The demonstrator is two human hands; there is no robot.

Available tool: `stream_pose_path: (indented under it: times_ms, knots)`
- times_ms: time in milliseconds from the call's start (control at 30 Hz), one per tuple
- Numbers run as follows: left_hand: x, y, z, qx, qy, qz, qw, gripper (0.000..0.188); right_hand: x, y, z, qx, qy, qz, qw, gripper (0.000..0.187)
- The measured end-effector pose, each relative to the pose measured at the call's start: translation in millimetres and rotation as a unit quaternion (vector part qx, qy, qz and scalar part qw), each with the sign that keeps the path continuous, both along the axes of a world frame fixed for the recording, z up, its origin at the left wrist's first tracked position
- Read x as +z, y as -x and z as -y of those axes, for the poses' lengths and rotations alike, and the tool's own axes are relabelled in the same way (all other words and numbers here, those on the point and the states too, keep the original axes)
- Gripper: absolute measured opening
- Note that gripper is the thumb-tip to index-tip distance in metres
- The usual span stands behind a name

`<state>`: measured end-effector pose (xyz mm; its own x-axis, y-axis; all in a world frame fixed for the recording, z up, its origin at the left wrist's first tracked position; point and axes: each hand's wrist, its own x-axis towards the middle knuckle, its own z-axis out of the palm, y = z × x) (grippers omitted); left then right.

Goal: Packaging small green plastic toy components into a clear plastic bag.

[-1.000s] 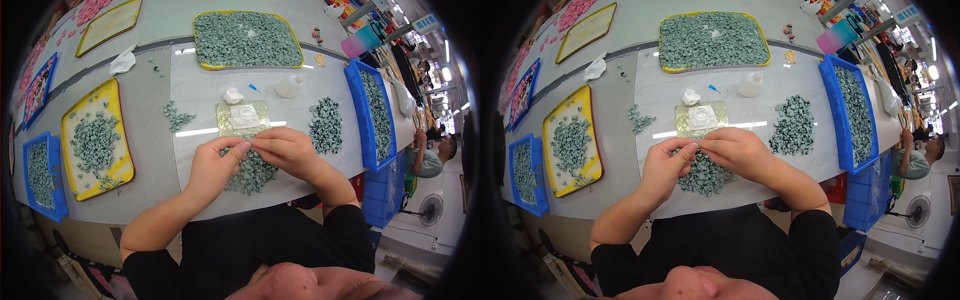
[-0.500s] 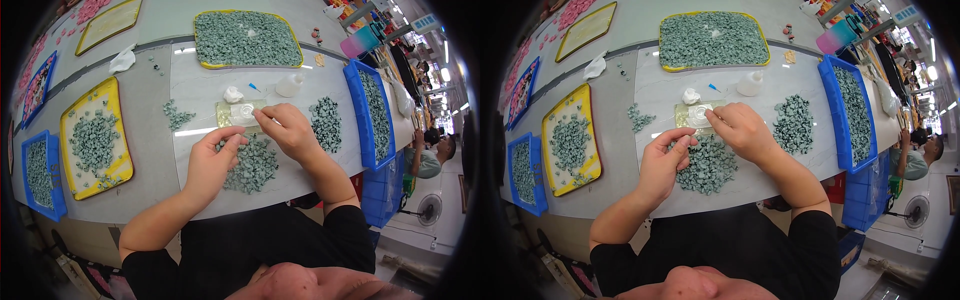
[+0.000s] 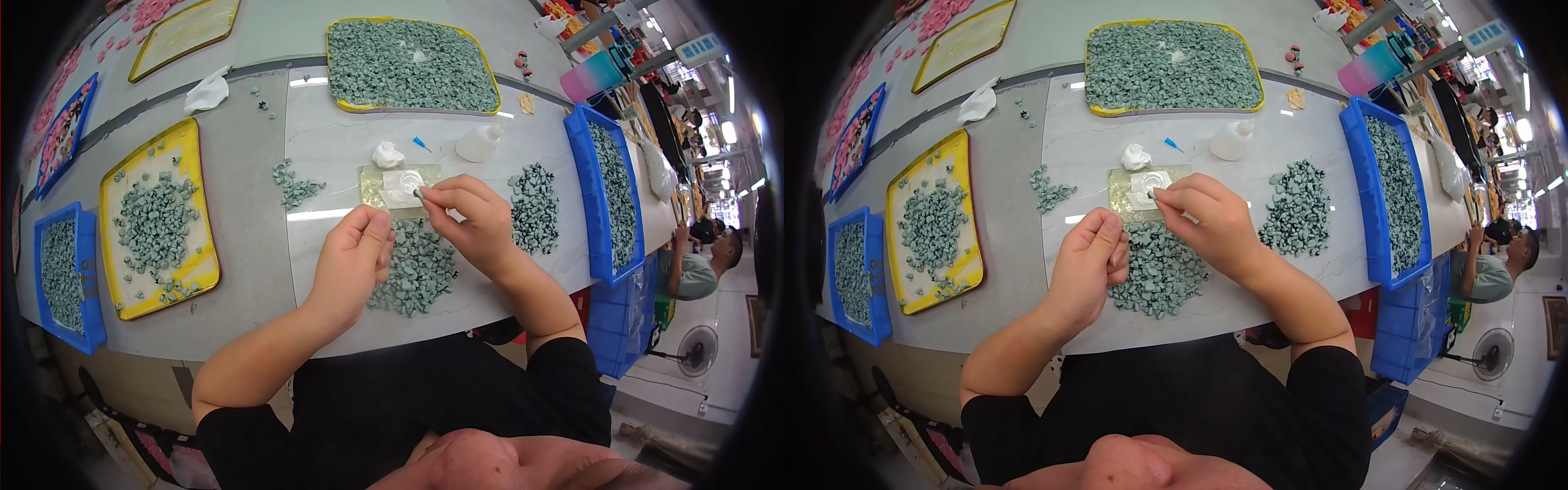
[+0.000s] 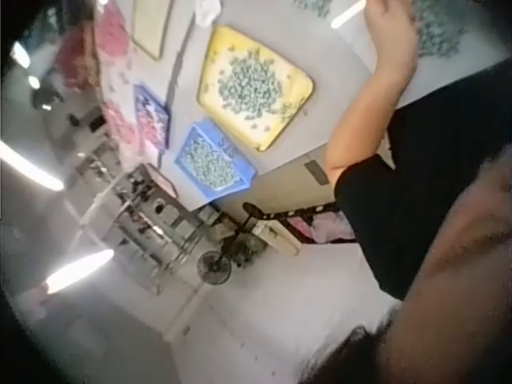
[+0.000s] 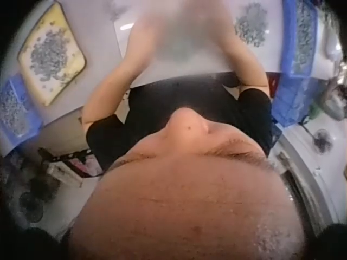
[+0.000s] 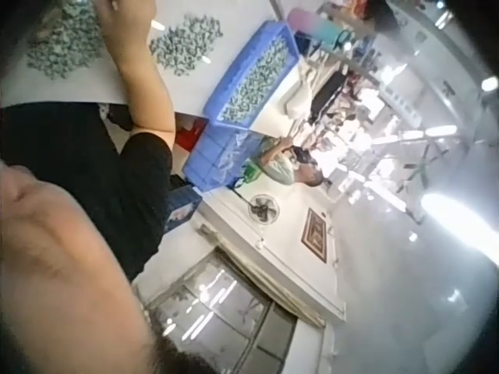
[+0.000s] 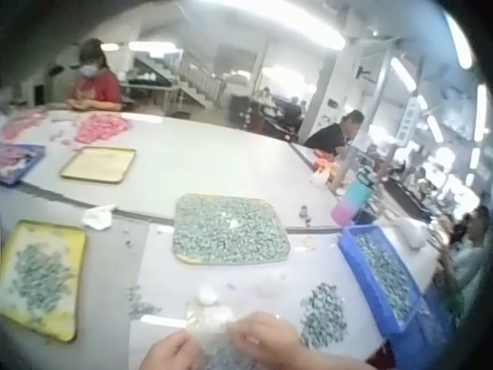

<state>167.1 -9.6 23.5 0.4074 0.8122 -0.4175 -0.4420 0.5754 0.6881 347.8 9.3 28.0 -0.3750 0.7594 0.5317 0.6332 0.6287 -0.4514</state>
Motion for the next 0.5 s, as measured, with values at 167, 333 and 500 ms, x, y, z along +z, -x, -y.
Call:
stream_pose_path:
  times_ms: [167, 333, 500]
  knots:
    - [0.9, 1.4, -0.7, -0.040, 0.058, 0.087, 0.994, 0.026, 5.4, 8.1, 10.7, 0.017, 0.032, -0.082, 0.996, 0.022]
    - [1.8, 0.6, -0.1, -0.053, 0.079, 0.103, 0.990, 0.028, 8.4, 7.7, 13.9, 0.101, -0.048, -0.041, 0.993, 0.028]
    - [1.8, -0.3, 1.0, -0.061, 0.064, 0.092, 0.992, 0.029, 7.9, 7.1, 12.7, 0.126, -0.071, -0.012, 0.989, 0.030]
